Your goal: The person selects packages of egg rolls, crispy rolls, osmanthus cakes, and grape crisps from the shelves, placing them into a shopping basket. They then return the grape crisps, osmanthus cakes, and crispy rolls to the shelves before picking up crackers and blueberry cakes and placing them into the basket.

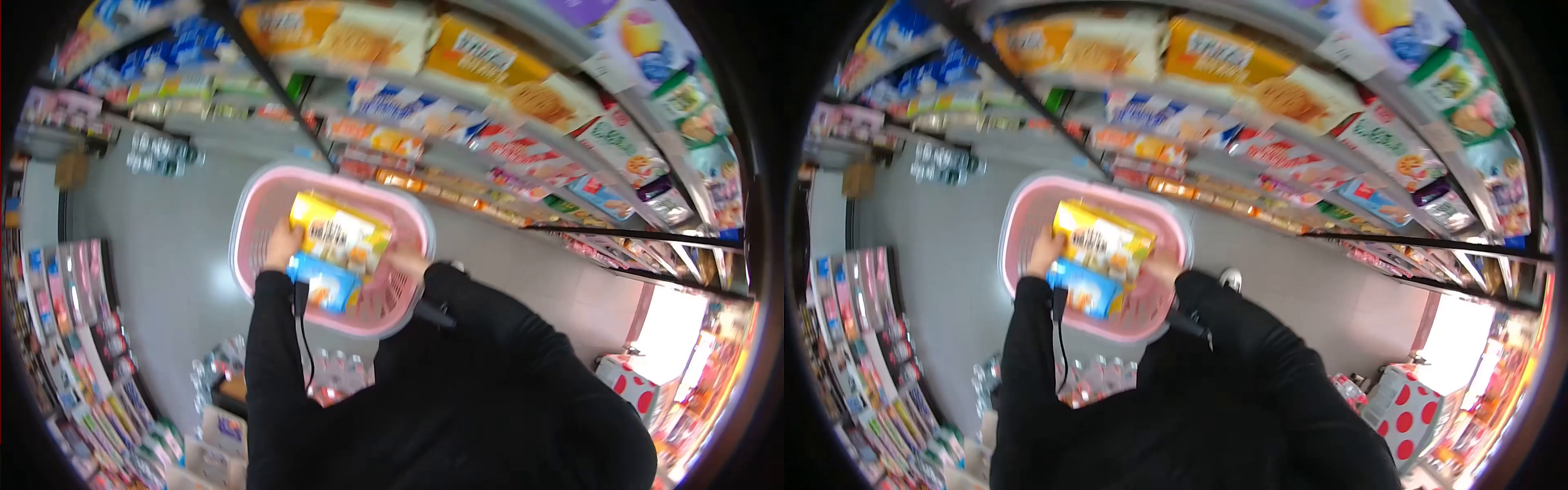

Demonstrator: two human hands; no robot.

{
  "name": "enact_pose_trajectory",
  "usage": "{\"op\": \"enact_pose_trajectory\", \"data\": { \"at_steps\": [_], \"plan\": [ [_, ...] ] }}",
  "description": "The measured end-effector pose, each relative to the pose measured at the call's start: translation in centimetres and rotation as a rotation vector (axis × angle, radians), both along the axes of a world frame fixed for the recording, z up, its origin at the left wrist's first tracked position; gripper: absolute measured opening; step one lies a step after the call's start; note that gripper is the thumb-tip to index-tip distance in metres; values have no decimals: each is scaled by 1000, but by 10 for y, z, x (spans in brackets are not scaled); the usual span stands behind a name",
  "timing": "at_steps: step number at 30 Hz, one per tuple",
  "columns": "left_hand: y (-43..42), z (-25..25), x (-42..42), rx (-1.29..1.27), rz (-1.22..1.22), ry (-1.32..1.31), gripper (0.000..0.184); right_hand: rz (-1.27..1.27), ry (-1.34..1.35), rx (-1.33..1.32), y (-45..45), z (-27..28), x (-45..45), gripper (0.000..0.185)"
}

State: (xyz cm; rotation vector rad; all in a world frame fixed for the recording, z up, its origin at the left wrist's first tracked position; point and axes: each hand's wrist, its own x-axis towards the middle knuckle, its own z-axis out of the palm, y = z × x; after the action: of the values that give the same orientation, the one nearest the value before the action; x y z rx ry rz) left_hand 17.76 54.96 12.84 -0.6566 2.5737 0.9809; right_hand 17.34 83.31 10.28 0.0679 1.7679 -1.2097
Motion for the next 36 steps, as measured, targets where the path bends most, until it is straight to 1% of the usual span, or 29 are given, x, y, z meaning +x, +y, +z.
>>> {"op": "enact_pose_trajectory", "data": {
  "at_steps": [1,2,3,4,5,6,7,8,9,10,11,12,14,15,16,17,18,19,20,21,22,24,25,26,28,31,32,34,36],
  "plan": [
    [0,-4,1,7,2,48,42,-159,-31,-264,-5,1,7,34],
    [-3,-12,0,-4,1,46,42,-248,-228,-270,-12,14,7,37],
    [-5,-16,0,62,4,37,42,-391,-128,-425,-21,28,11,41],
    [-8,-24,0,119,16,79,40,-331,-493,-369,-13,46,7,41],
    [-8,-28,1,191,31,154,39,-296,-288,-410,-16,5,14,40],
    [-10,-34,-1,165,19,128,39,-288,-247,-428,-22,2,18,36],
    [-6,-27,-2,162,42,87,38,-275,-212,-448,-24,9,10,32],
    [-10,-43,-1,182,91,137,36,-309,-223,-376,-19,42,3,27],
    [-5,-28,-4,232,151,131,35,-88,56,-290,-21,7,0,24],
    [-4,-26,-6,261,188,192,35,-230,-3,-367,-16,40,-4,26],
    [-6,-26,-9,239,198,220,35,-134,-2,-192,-19,30,-8,34],
    [4,-3,-11,254,178,274,34,-154,15,-185,-19,32,-9,34],
    [9,9,-16,275,175,358,35,-147,74,-322,-18,42,-10,43],
    [21,27,-18,281,192,429,35,-228,100,-376,-21,42,-7,35],
    [31,43,-18,282,214,500,35,-231,117,-374,-20,33,-8,35],
    [28,49,-19,325,212,411,38,-66,234,-297,-16,24,-13,42],
    [23,43,-17,324,207,426,38,99,349,-218,-14,20,-18,49],
    [18,34,-13,326,206,470,38,152,692,-157,-6,41,-20,52],
    [15,32,-12,327,206,512,39,150,706,-163,5,80,-21,52],
    [25,53,-7,360,222,467,40,41,776,-154,19,127,-20,52],
    [35,66,-1,354,220,476,40,-68,841,-146,33,155,-21,52],
    [55,89,11,566,327,491,39,-51,874,-86,55,165,-24,56],
    [79,119,17,480,299,560,39,-32,898,-18,65,170,-25,60],
    [85,120,21,471,298,566,39,-33,892,-28,77,181,-27,60],
    [95,126,30,794,273,422,38,-97,860,-111,97,187,-28,57],
    [128,144,45,887,382,373,33,-133,790,-207,133,202,-23,57],
    [134,148,48,938,338,351,32,-167,799,-219,143,210,-17,58],
    [157,179,54,1004,303,338,31,-241,653,-315,164,227,-9,56],
    [163,184,57,1028,284,323,30,-307,559,-434,183,221,-2,55]
  ]
}}
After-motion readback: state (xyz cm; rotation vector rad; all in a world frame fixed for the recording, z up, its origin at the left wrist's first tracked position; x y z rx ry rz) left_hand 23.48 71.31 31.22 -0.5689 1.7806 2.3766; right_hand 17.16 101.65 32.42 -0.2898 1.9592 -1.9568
